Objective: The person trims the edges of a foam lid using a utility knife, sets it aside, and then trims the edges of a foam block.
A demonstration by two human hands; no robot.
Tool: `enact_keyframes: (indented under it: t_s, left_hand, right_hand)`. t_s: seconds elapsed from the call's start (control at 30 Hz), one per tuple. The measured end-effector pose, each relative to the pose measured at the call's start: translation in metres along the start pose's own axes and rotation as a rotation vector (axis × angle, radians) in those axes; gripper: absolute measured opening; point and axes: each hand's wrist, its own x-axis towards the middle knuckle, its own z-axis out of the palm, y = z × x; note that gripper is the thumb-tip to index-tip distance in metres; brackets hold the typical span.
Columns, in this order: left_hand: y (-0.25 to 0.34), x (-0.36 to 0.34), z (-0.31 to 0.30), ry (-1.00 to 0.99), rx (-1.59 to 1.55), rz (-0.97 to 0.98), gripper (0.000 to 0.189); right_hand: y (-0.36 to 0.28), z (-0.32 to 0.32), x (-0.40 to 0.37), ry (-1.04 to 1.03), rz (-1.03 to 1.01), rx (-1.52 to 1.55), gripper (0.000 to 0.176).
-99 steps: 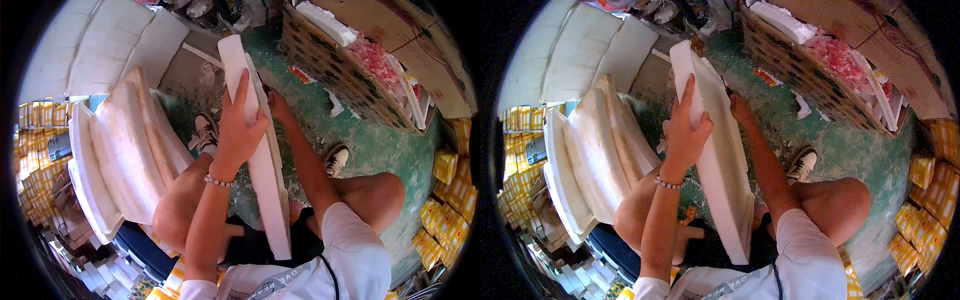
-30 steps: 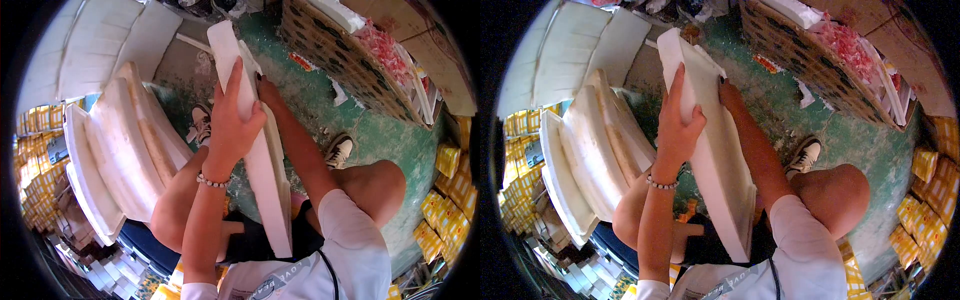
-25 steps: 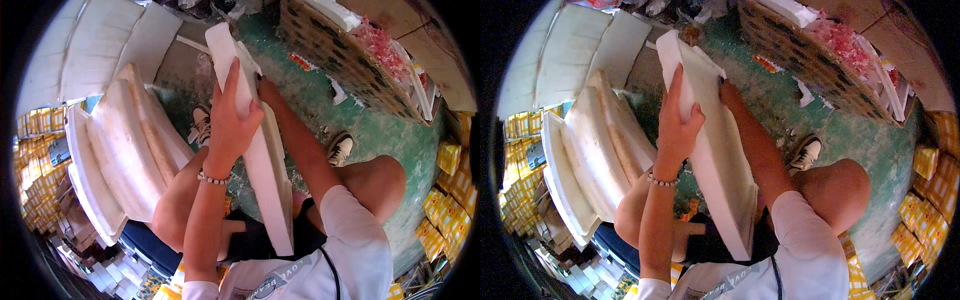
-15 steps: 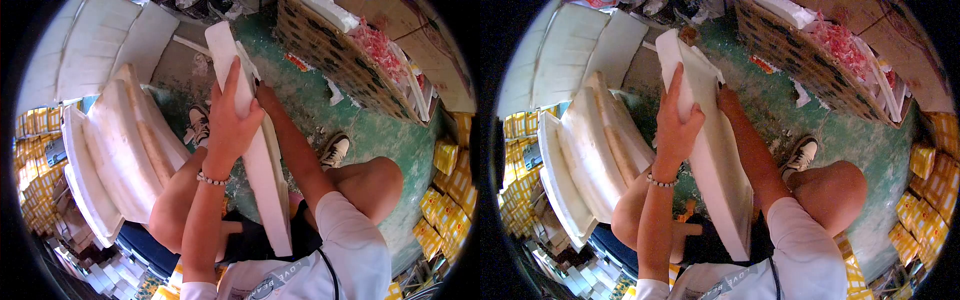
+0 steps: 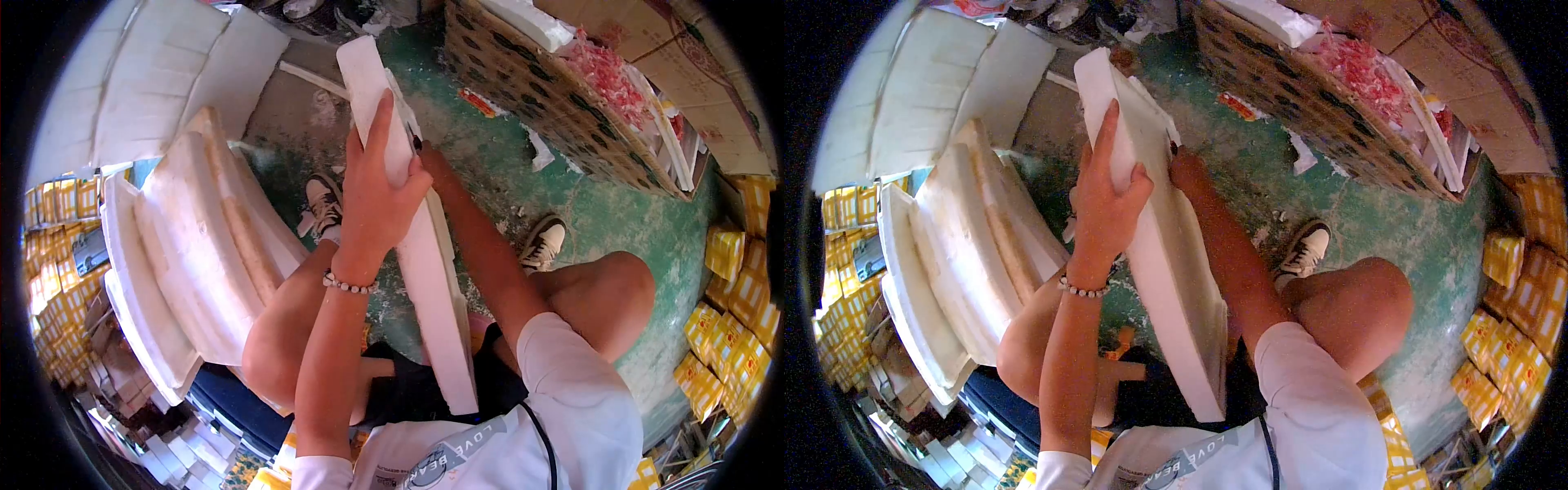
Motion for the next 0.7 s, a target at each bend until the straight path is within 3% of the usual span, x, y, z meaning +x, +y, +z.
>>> enact_keyframes:
  t_s: [0.07,0.17,0.23,0.33,0.47,0.63,0.7]
  left_hand:
    - [-0.001,0.0,0.002,-0.026,0.002,-0.028,0.082]
    - [-0.01,-0.002,-0.001,-0.009,0.03,0.02,0.081]
    - [-0.011,-0.001,-0.003,-0.026,0.005,0.0,0.08]
    - [-0.007,-0.004,-0.007,-0.029,0.006,-0.038,0.08]
    - [-0.012,-0.004,-0.006,-0.013,-0.076,0.013,0.08]
    - [-0.011,-0.003,-0.004,-0.006,-0.012,0.017,0.079]
    - [-0.007,-0.001,-0.003,-0.027,-0.057,-0.013,0.079]
  right_hand:
    - [0.009,0.009,0.004,0.033,-0.021,-0.004,0.043]
    - [-0.016,-0.003,-0.01,0.001,0.105,0.036,0.043]
    - [-0.028,-0.01,-0.017,0.044,-0.01,-0.049,0.039]
    - [-0.017,-0.003,-0.002,0.025,0.097,0.033,0.033]
    - [-0.019,-0.006,-0.009,0.069,0.044,0.011,0.033]
    - [0.02,0.017,-0.005,0.057,-0.017,-0.167,0.049]
    - [0.014,0.022,-0.006,0.068,0.011,-0.087,0.049]
